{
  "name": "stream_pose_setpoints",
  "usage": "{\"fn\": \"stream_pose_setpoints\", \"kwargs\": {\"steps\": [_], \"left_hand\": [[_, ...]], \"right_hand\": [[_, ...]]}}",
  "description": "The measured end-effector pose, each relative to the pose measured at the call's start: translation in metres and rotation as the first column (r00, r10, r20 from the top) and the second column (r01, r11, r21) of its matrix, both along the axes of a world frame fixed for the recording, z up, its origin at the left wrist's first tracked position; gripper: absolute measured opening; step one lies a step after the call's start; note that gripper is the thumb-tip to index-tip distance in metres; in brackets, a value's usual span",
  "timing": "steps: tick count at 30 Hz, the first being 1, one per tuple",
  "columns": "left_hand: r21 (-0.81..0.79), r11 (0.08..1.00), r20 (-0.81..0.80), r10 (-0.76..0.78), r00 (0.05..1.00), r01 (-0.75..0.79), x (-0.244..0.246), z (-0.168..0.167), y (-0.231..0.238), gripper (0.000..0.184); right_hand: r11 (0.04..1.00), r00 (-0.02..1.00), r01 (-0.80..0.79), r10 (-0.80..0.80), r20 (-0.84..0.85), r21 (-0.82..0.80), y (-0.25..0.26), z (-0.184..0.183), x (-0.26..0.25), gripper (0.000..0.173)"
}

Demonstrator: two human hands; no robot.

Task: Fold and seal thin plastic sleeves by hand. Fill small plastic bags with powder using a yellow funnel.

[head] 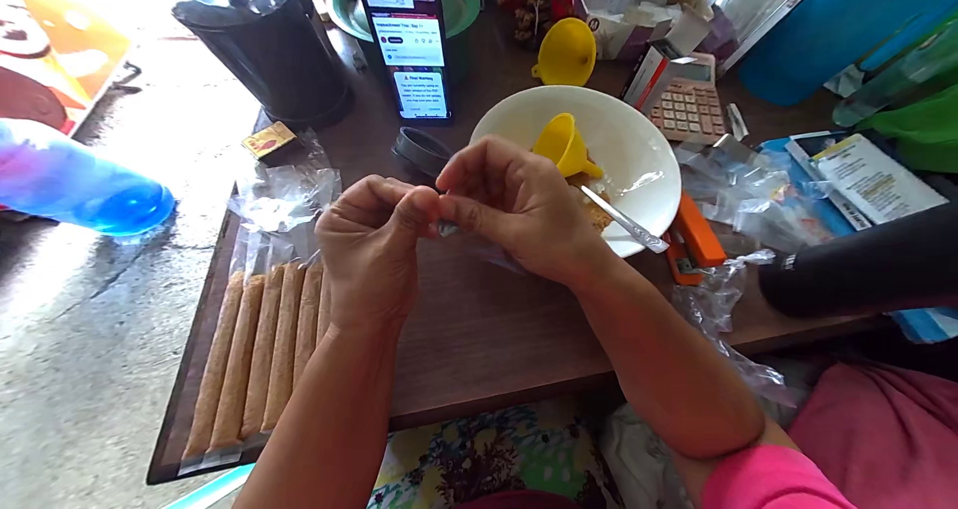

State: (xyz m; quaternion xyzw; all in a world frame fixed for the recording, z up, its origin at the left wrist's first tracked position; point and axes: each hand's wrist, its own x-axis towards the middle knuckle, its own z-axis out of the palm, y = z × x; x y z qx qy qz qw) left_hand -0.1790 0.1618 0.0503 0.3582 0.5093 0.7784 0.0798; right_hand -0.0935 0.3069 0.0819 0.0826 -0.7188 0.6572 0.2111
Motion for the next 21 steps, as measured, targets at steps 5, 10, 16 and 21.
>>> {"fn": "stream_pose_setpoints", "kwargs": {"steps": [5,10,16,21], "left_hand": [[-0.081,0.997,-0.035,-0.018,0.999,0.015,-0.021,-0.019,-0.013,0.007],[-0.099,0.994,0.096,-0.028,0.995,0.037,-0.035,-0.045,-0.015,0.005],[-0.108,0.994,0.119,-0.014,0.993,0.027,-0.040,-0.048,-0.021,0.009],[-0.121,0.992,0.098,0.056,0.994,-0.044,-0.037,-0.045,-0.020,0.005]], "right_hand": [[0.994,0.988,0.079,-0.068,-0.138,0.074,-0.006,-0.009,-0.007,0.013],[0.989,0.996,0.087,-0.088,0.003,0.116,-0.005,-0.009,-0.007,0.021],[0.995,0.998,0.049,-0.052,0.041,0.082,-0.005,-0.003,-0.003,0.022],[0.977,0.995,0.093,-0.099,0.018,0.190,-0.005,-0.006,-0.005,0.022]]}}
